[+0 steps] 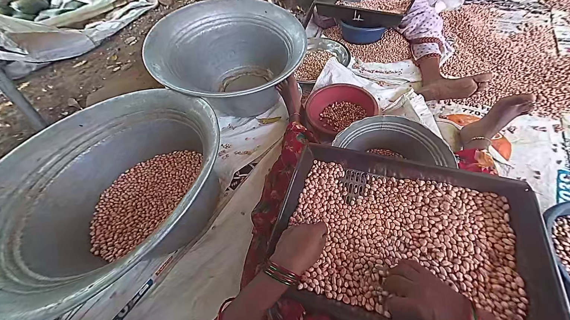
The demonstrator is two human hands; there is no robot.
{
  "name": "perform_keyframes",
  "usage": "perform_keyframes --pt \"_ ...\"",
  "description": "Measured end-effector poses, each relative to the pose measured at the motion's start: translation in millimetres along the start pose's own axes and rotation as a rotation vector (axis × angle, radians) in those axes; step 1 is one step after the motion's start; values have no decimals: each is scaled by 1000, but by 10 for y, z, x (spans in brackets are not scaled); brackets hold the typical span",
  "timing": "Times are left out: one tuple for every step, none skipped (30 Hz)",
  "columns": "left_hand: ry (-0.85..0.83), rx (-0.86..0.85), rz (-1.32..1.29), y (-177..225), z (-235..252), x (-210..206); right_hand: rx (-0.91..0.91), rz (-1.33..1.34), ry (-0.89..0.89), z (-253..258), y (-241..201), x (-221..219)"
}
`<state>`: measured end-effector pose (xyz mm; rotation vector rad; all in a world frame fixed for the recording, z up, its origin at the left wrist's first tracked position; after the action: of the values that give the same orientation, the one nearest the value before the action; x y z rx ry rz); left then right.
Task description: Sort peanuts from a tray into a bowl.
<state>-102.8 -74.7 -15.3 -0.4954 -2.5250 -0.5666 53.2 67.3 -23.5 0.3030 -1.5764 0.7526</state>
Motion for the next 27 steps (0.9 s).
perform_keyframes --pt "-18 36 45 28 48 -37 -37 -42 10 -112 95 43" --pt "-17 60 78 50 88 -68 -105 -129 38 -240 230 123" --pt "-13 75 112 75 104 -87 -195 -201 61 -367 371 223" --pt "-2 78 144 104 109 -95 -290 -271 92 -479 510 323" --pt "14 67 168 135 110 -103 -376 -277 105 -570 627 411" --pt "26 53 182 164 117 -111 -442 -259 118 -627 714 482" --pt "36 46 190 184 134 -107 -484 -237 150 -640 758 543" --pt "48 42 192 197 156 -95 -502 -194 184 -611 755 590" --pt "45 50 185 204 174 -77 -497 -144 219 -542 716 609" --pt "42 57 159 197 181 -49 -472 -90 241 -434 654 594" --pt "46 53 116 173 176 -16 -419 -47 258 -288 570 555" --pt "56 36 83 139 171 9 -339 -36 277 -118 463 500" --pt "67 11 69 111 174 22 -240 -15 271 60 335 429" --pt "77 -13 67 90 182 20 -138 23 235 240 186 346" --pt "97 -28 58 70 190 17 -51 57 164 417 33 245" --pt "141 -45 17 52 183 31 31 63 95 588 -111 132" --pt "213 -72 -55 27 157 77 109 65 38 747 -235 28" --pt "290 -101 -148 -4 112 149 167 62 4 897 -313 -68" --pt "364 -128 -246 -34 56 233 193 31 12 1036 -319 -142" --pt "433 -159 -337 -58 0 307 176 -7 4 1162 -255 -190" --pt "497 -198 -416 -80 -42 360 113 -3 -69 1268 -129 -202" --pt "539 -233 -471 -94 -75 395 16 11 -155 1337 36 -169" --pt "556 -260 -500 -105 -97 410 -96 22 -189 1348 225 -99" --pt "561 -275 -506 -116 -117 407 -215 21 -163 1291 423 -20" --pt "564 -284 -507 -131 -134 390 -342 9 -113 1166 612 72" --pt "567 -283 -511 -159 -152 374 -479 26 -105 988 782 174" --pt "570 -272 -526 -209 -169 363 -589 24 -63 778 924 283"
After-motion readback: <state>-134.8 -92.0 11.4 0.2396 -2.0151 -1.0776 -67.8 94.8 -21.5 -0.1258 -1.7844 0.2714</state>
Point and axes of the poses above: each hand's wrist, its own z-axis towards the middle knuckle, its own x-axis out of the back of the hand, y = z × x, the point moved 7 cm from there along z, towards the middle knuckle, and after that the axes turned 12 degrees about -y, right-handed, at the moved point
